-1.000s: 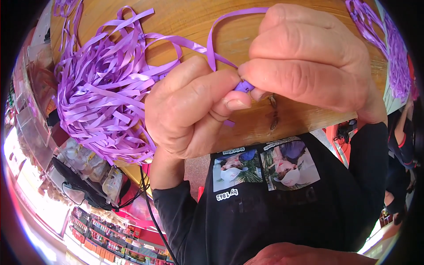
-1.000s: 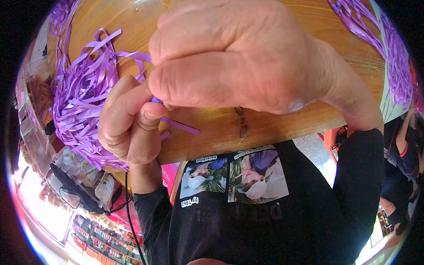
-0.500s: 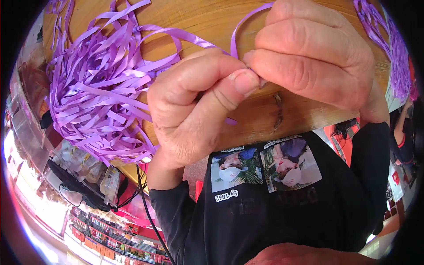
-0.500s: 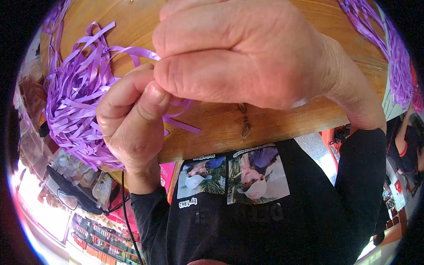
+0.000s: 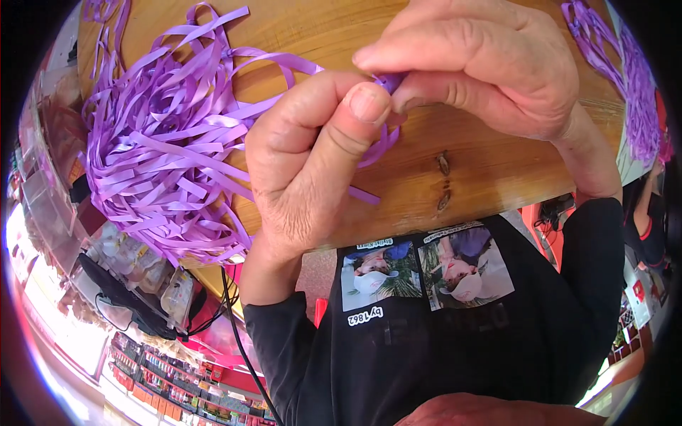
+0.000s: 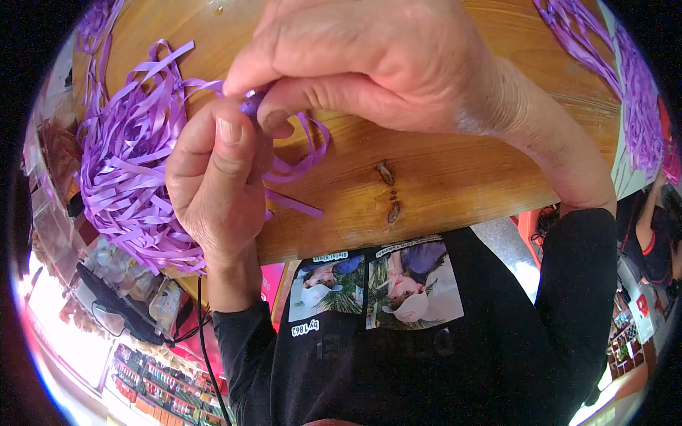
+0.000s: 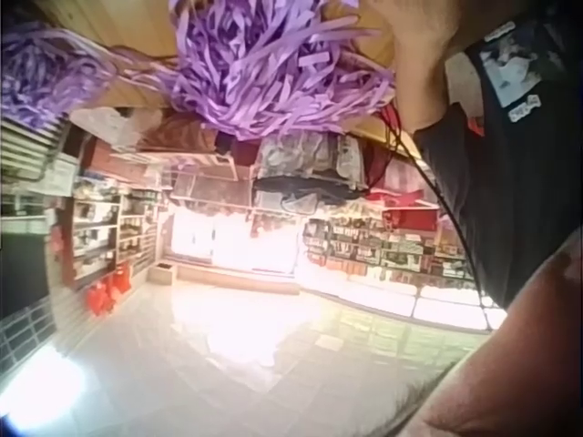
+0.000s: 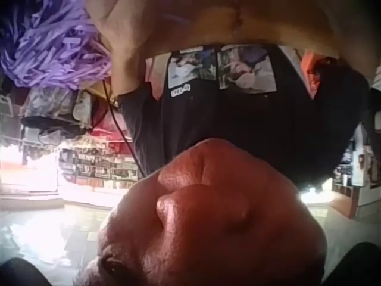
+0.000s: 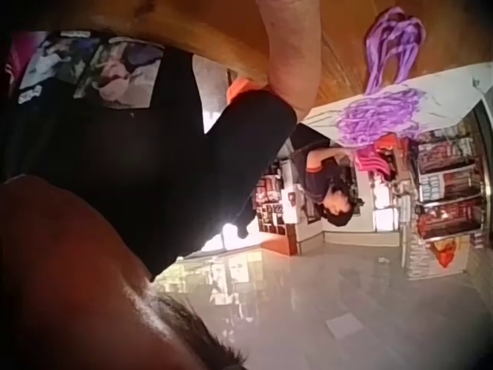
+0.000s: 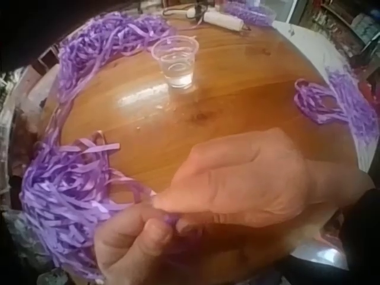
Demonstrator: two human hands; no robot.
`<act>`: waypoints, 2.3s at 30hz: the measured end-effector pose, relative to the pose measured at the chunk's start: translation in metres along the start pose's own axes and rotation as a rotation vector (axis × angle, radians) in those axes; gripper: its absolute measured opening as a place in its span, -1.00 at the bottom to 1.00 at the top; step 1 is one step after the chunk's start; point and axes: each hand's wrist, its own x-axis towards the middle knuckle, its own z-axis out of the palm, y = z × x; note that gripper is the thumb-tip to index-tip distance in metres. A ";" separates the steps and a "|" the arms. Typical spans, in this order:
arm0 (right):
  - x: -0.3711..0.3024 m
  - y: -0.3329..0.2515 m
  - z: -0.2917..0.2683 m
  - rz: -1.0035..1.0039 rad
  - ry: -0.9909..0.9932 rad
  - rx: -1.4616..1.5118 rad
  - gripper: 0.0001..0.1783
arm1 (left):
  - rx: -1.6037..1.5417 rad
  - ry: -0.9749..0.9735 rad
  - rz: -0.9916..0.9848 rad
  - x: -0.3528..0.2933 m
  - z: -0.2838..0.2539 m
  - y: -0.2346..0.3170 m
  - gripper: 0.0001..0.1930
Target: The person picks up a purple ribbon and threads it through a purple plastic bead by hand. They then tie a knot in the ribbon to secure the bead and place the finished piece onto a pile of ribbons.
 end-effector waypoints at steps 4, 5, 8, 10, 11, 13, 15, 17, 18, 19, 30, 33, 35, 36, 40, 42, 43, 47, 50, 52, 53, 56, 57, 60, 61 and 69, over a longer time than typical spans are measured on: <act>-0.002 -0.003 0.003 0.107 0.034 0.086 -0.78 | 0.009 -0.030 0.004 0.000 0.000 -0.001 -0.65; -0.003 -0.004 0.003 0.135 0.041 0.110 -0.78 | -0.020 0.016 0.030 -0.001 0.001 -0.002 -0.62; -0.002 -0.006 0.000 0.155 0.031 0.071 -0.78 | 0.030 -0.109 0.091 0.003 -0.012 -0.006 -0.60; 0.000 -0.007 -0.002 0.175 0.020 0.032 -0.78 | 0.191 -0.049 0.136 0.002 -0.009 -0.004 -0.65; 0.001 -0.008 -0.003 0.181 0.014 0.011 -0.78 | 0.355 0.014 0.182 0.002 -0.008 -0.003 -0.68; 0.003 -0.009 -0.004 0.194 0.003 -0.029 -0.78 | 0.421 0.052 0.218 0.002 -0.009 -0.004 -0.69; 0.004 -0.011 -0.005 0.209 -0.006 -0.064 -0.77 | 0.389 0.128 0.276 0.002 -0.006 -0.008 -0.64; 0.005 -0.013 -0.005 0.224 -0.016 -0.095 -0.77 | 0.446 0.127 0.341 0.003 -0.008 -0.008 -0.67; 0.006 -0.014 -0.005 0.230 -0.022 -0.109 -0.77 | 0.503 0.124 0.404 0.003 -0.009 -0.007 -0.69; 0.006 -0.015 -0.005 0.236 -0.028 -0.122 -0.76 | 0.506 0.127 0.402 0.003 -0.010 -0.006 -0.69; -0.002 0.005 0.007 0.150 0.067 -0.018 -0.77 | 0.657 0.115 0.428 0.003 -0.012 -0.001 -0.74; -0.002 0.007 0.010 0.107 0.100 0.046 -0.78 | 0.637 0.132 0.517 0.006 -0.012 -0.006 -0.71; -0.002 0.006 0.012 0.097 0.116 0.068 -0.78 | 0.659 0.150 0.538 0.006 -0.011 -0.006 -0.70; -0.002 0.006 0.012 0.099 0.116 0.067 -0.78 | 0.678 0.166 0.559 0.006 -0.011 -0.007 -0.69; -0.002 0.001 0.011 0.137 0.103 -0.001 -0.75 | 0.744 0.138 0.673 0.007 -0.013 -0.008 -0.68; -0.004 0.000 0.014 0.169 0.116 0.028 -0.74 | 0.728 0.117 0.637 0.005 -0.013 -0.007 -0.70; -0.004 -0.001 0.014 0.185 0.123 0.042 -0.74 | 0.728 0.114 0.637 0.005 -0.014 -0.008 -0.70; 0.001 -0.009 0.007 0.187 0.054 -0.065 -0.72 | 0.605 0.128 0.513 0.005 -0.014 -0.011 -0.76; 0.006 -0.016 -0.001 0.167 -0.058 -0.246 -0.70 | 0.529 0.145 0.475 0.005 -0.014 -0.015 -0.81; 0.005 -0.018 -0.001 0.176 -0.054 -0.220 -0.70 | 0.481 0.151 0.475 0.004 -0.011 -0.015 -0.83; 0.004 -0.018 -0.001 0.186 -0.048 -0.198 -0.70 | 0.339 0.156 0.355 0.001 -0.007 -0.013 -0.83; 0.001 -0.019 0.001 0.212 -0.030 -0.126 -0.71 | 0.240 0.153 0.267 0.002 -0.006 -0.014 -0.83; 0.000 -0.019 0.001 0.220 -0.024 -0.101 -0.71 | 0.283 0.148 0.300 0.002 -0.007 -0.014 -0.82; -0.002 -0.018 0.002 0.237 -0.016 -0.051 -0.71 | 0.247 0.124 0.263 0.002 -0.007 -0.012 -0.80; -0.003 -0.018 0.002 0.255 -0.018 -0.003 -0.72 | 0.245 0.125 0.263 0.003 -0.007 -0.014 -0.80; -0.006 -0.011 0.016 0.213 0.079 -0.014 -0.71 | 0.083 0.077 0.160 0.004 -0.011 -0.013 -0.86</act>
